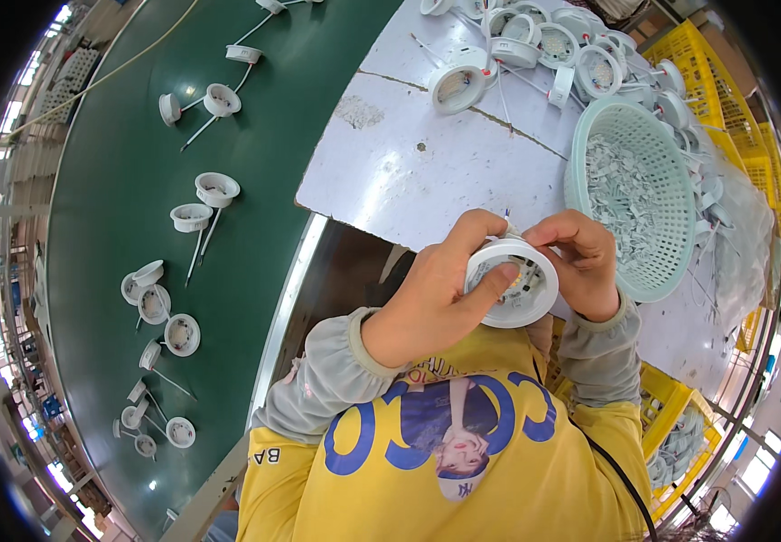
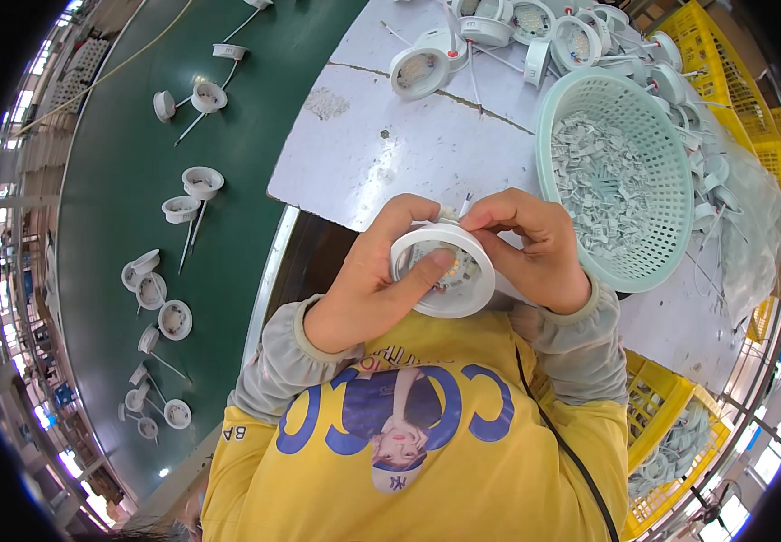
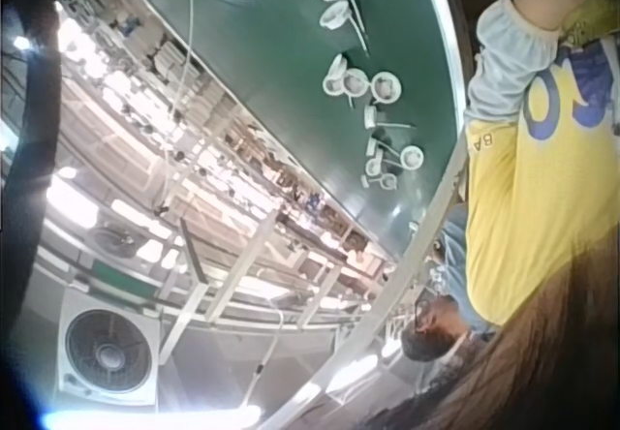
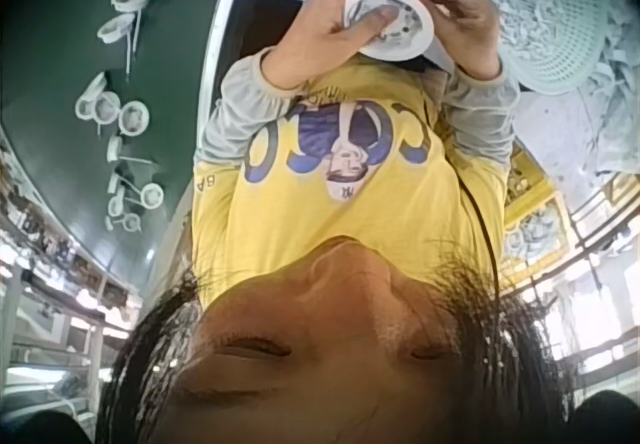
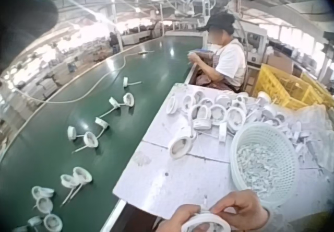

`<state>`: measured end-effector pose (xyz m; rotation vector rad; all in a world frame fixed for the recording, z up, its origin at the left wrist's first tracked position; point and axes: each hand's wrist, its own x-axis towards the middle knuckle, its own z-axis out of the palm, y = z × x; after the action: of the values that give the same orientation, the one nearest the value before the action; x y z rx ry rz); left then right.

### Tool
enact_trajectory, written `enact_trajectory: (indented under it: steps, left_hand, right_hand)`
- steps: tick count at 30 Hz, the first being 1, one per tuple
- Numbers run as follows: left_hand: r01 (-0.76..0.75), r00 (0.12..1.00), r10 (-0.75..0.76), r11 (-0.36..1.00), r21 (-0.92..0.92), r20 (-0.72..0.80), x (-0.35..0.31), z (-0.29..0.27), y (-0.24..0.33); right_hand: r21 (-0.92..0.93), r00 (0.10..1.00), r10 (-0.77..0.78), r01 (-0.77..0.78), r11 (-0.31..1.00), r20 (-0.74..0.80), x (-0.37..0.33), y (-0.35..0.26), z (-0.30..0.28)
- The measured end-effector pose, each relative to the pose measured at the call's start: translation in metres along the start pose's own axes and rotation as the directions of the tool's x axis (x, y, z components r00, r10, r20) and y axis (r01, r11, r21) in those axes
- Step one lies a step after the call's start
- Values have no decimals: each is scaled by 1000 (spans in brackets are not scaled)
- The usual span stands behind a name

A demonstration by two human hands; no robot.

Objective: The person assembles LED light fixtures by picking circular light casings, taking plastic clips from a basket, and attaching the clips into the casing edges by hand before setting the assembled lights onto a conveyor belt.

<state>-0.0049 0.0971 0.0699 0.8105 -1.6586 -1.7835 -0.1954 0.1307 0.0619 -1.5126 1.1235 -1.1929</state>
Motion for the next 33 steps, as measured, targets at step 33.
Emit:
enact_trajectory:
  steps: [33]
  left_hand:
    - [-83, 996, 89, 981, 178, -27, -17, -1, -3]
  right_hand:
    - [-274, 948, 205, -135, 952, 244, 12, -34, 9]
